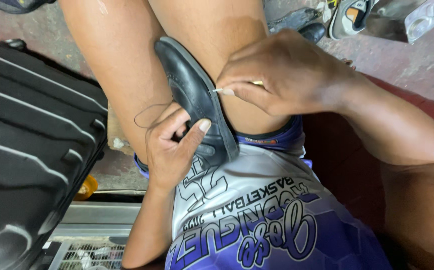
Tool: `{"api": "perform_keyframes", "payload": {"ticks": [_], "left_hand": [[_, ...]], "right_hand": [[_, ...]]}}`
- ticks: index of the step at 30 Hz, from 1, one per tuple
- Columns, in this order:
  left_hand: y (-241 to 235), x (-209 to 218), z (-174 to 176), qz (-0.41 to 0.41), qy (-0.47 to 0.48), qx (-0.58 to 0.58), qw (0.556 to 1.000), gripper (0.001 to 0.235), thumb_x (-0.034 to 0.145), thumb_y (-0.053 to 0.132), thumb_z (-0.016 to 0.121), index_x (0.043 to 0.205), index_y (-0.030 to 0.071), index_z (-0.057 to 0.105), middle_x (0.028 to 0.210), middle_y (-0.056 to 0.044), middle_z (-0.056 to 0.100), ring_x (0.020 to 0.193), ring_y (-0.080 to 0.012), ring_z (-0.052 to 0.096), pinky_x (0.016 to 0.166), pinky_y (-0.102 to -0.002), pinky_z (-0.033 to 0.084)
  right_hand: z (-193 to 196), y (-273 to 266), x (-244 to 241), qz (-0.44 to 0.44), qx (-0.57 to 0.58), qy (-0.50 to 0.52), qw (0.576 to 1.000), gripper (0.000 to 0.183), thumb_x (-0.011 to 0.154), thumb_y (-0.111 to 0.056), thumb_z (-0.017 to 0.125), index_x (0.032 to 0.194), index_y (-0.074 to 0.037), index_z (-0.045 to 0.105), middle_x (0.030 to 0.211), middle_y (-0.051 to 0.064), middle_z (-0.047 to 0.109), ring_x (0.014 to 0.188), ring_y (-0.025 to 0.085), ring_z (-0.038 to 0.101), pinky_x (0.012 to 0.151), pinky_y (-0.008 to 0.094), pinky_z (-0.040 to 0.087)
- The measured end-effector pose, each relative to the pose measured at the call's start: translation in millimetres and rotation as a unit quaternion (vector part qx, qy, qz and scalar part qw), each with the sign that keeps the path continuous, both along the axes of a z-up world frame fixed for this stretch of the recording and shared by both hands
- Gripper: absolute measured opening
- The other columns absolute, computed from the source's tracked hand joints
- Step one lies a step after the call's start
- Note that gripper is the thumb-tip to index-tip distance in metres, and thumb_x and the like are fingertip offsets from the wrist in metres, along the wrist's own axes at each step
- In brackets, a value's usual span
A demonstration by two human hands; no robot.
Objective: The person sits on the floor and uses a needle and thread to sew the sole of a black shoe. They repeatedly push the needle through the sole and pull the thread tight to secure the stitching.
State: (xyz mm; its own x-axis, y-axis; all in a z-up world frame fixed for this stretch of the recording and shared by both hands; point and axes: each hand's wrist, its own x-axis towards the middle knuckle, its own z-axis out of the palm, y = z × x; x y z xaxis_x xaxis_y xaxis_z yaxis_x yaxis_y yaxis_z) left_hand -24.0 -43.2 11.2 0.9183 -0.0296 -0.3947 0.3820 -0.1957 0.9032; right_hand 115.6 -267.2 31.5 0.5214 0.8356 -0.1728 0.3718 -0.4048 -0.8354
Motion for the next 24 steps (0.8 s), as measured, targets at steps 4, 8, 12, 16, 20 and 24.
{"api": "perform_keyframes", "payload": {"ticks": [4, 8, 12, 16, 20, 24], "left_hand": [[2.5, 1.4, -2.3, -0.002, -0.013, -0.015, 1.0, 0.023, 0.092, 0.005, 0.079, 0.114, 0.001, 0.074, 0.086, 0.0, 0.055, 0.069, -0.0079, 0.038, 0.061, -0.024, 0.034], [4.2, 1.9, -3.9, 0.0, -0.007, -0.028, 1.0, 0.025, 0.092, 0.005, 0.078, 0.116, 0.001, 0.073, 0.089, 0.0, 0.058, 0.069, -0.0077, 0.038, 0.061, -0.023, 0.034], [5.5, 3.8, -4.1, 0.003, -0.015, -0.038, 0.999, 0.026, 0.091, 0.005, 0.078, 0.116, 0.002, 0.073, 0.092, 0.0, 0.061, 0.069, -0.0075, 0.039, 0.061, -0.023, 0.034], [9.2, 2.9, -3.3, 0.001, -0.014, -0.049, 0.999, 0.025, 0.092, 0.004, 0.077, 0.117, 0.002, 0.073, 0.098, 0.0, 0.065, 0.071, -0.008, 0.039, 0.062, -0.023, 0.034], [8.1, 1.4, -5.2, 0.001, -0.013, -0.044, 0.999, 0.027, 0.092, 0.004, 0.078, 0.118, 0.002, 0.073, 0.094, 0.0, 0.062, 0.071, -0.0079, 0.039, 0.062, -0.023, 0.035], [7.5, 2.0, -5.9, -0.005, -0.018, -0.037, 0.999, 0.027, 0.092, 0.004, 0.079, 0.118, 0.003, 0.074, 0.09, 0.001, 0.06, 0.07, -0.0079, 0.039, 0.062, -0.023, 0.034]], "right_hand": [[8.8, 0.4, -5.5, 0.023, -0.021, -0.06, 0.998, 0.021, 0.095, -0.012, 0.068, 0.116, -0.007, 0.072, 0.099, 0.007, 0.073, 0.086, 0.029, 0.072, 0.07, 0.039, 0.056], [17.0, 1.9, -14.7, -0.004, -0.06, -0.1, 0.993, 0.025, 0.093, -0.008, 0.067, 0.117, -0.007, 0.071, 0.094, 0.004, 0.071, 0.079, 0.025, 0.071, 0.061, 0.037, 0.054], [14.3, 12.4, -19.2, -0.022, -0.097, -0.152, 0.983, 0.014, 0.097, -0.022, 0.073, 0.097, -0.008, 0.071, 0.08, 0.003, 0.065, 0.061, 0.021, 0.065, 0.048, 0.036, 0.048], [16.1, 13.4, -24.6, -0.036, -0.095, -0.223, 0.969, 0.036, 0.1, -0.035, 0.076, 0.081, -0.009, 0.062, 0.076, 0.004, 0.058, 0.061, 0.021, 0.062, 0.051, 0.035, 0.047], [16.9, 13.1, -27.3, -0.029, -0.146, -0.259, 0.954, 0.041, 0.1, -0.041, 0.077, 0.079, -0.009, 0.062, 0.076, 0.002, 0.059, 0.057, 0.015, 0.061, 0.044, 0.03, 0.043], [14.4, 11.4, -28.1, -0.03, -0.176, -0.307, 0.935, 0.045, 0.092, -0.048, 0.075, 0.072, -0.011, 0.063, 0.066, 0.001, 0.056, 0.047, 0.014, 0.058, 0.037, 0.03, 0.039]]}}
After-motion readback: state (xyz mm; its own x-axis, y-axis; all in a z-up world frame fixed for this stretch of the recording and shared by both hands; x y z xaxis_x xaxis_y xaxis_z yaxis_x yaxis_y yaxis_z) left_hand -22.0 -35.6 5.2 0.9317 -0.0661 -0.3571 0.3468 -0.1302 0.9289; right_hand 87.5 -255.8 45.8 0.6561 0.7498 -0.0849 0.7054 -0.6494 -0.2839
